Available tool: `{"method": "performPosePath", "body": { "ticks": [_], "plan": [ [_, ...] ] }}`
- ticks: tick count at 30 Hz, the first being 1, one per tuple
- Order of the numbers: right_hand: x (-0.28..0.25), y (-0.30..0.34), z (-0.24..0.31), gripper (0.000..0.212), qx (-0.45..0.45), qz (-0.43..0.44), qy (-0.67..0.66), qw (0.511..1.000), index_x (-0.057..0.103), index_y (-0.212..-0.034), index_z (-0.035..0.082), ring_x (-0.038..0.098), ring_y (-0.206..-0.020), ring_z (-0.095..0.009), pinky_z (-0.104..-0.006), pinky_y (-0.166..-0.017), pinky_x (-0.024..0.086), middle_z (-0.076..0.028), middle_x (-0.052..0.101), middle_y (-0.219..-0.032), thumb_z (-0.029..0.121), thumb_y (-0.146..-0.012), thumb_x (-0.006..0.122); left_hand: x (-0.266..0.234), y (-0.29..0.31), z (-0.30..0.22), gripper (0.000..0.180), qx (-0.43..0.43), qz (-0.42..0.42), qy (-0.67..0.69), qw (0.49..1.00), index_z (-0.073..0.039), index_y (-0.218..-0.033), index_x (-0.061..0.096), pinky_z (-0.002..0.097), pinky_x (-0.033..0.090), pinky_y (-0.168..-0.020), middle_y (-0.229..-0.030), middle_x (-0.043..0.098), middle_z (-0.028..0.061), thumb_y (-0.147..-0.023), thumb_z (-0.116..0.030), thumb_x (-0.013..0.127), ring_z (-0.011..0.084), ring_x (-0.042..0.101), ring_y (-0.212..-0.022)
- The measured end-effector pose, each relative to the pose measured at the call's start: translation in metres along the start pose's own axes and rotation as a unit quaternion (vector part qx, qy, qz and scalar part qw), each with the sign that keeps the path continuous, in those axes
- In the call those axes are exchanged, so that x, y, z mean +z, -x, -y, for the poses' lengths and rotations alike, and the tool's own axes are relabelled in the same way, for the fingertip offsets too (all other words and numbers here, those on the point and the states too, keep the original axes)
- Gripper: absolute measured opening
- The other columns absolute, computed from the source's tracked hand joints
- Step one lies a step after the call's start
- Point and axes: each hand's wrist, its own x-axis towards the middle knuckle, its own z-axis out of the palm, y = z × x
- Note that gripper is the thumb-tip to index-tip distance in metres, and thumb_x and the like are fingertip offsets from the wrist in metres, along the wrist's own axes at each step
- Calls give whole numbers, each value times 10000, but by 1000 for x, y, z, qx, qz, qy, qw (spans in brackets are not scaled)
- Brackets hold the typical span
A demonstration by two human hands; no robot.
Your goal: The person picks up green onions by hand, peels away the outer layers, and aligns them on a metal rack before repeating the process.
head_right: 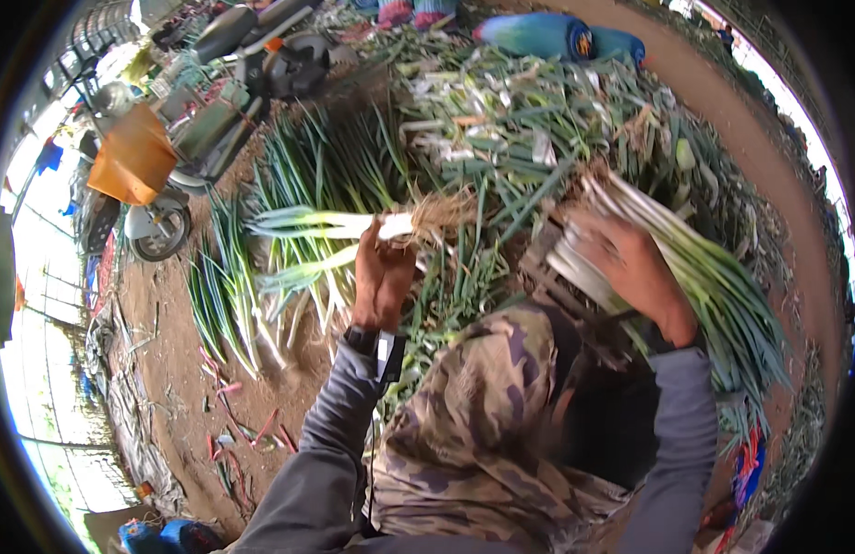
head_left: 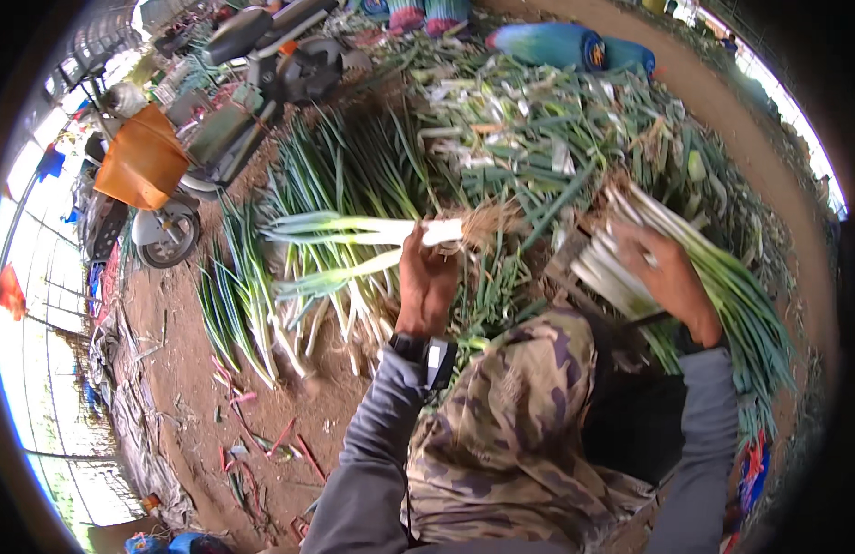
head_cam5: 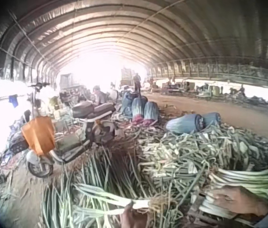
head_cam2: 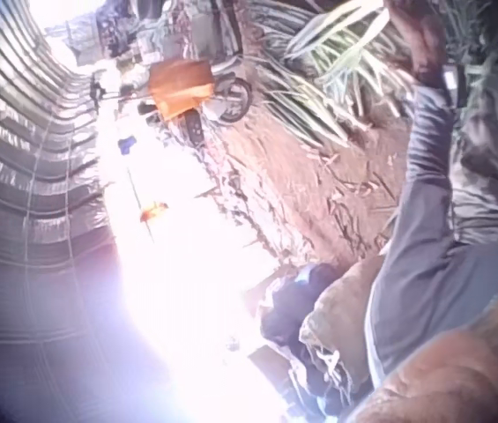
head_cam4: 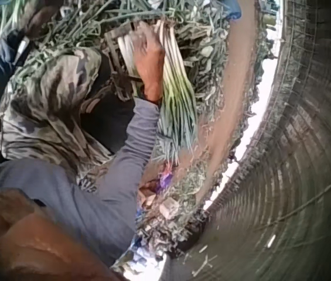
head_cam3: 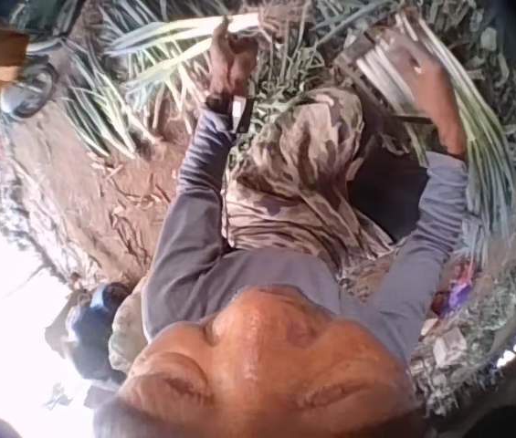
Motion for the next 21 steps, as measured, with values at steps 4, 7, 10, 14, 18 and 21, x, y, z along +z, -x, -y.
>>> {"method": "performPosePath", "body": {
  "ticks": [4,7,10,14,18,21],
  "plan": [
    [39,-48,23,521,-114,5,-15,993,475,-1529,65,597,-1298,-361,-449,-1078,520,-210,568,-1444,265,-1064,597,16,13,39,213,-15,-14,33,999,-18,-1180,640,417,548,-1000,-1124,706,103,-1011,-144,670,245,671,-1055],
    [84,-74,40,566,-109,38,-25,993,409,-1570,81,571,-1328,-350,-453,-1136,476,-207,544,-1463,394,-1103,477,11,28,54,239,-13,-48,22,999,-16,-1194,637,430,535,-1042,-1145,704,110,-1009,-164,674,259,661,-1103],
    [142,-84,25,479,-177,126,40,975,479,-1526,81,546,-1334,-368,-432,-1128,447,-195,523,-1490,322,-1112,486,2,32,72,319,-60,-26,39,997,-41,-1239,631,447,462,-1134,-1226,691,113,-1048,-297,621,278,631,-1195],
    [156,-82,39,432,-117,145,17,982,565,-1405,12,569,-1280,-392,-440,-1069,481,-212,567,-1418,298,-1082,533,-3,38,75,358,-74,4,11,997,-118,-1254,623,436,459,-1096,-1204,680,55,-1071,-421,569,234,608,-1203],
    [161,-86,26,429,-102,193,44,975,571,-1398,13,635,-1142,-403,-452,-986,528,-199,631,-1272,193,-1010,612,-14,32,77,407,-28,-62,-1,998,-93,-1262,611,462,416,-1136,-1262,659,92,-1069,-444,542,285,601,-1212],
    [159,-83,20,516,-138,151,50,978,610,-1380,60,663,-1082,-404,-474,-939,554,-192,655,-1189,8,-870,667,-4,42,77,427,-84,-49,-4,995,-106,-1238,616,463,441,-1090,-1229,644,114,-1031,-480,605,299,597,-1180]
  ]
}}
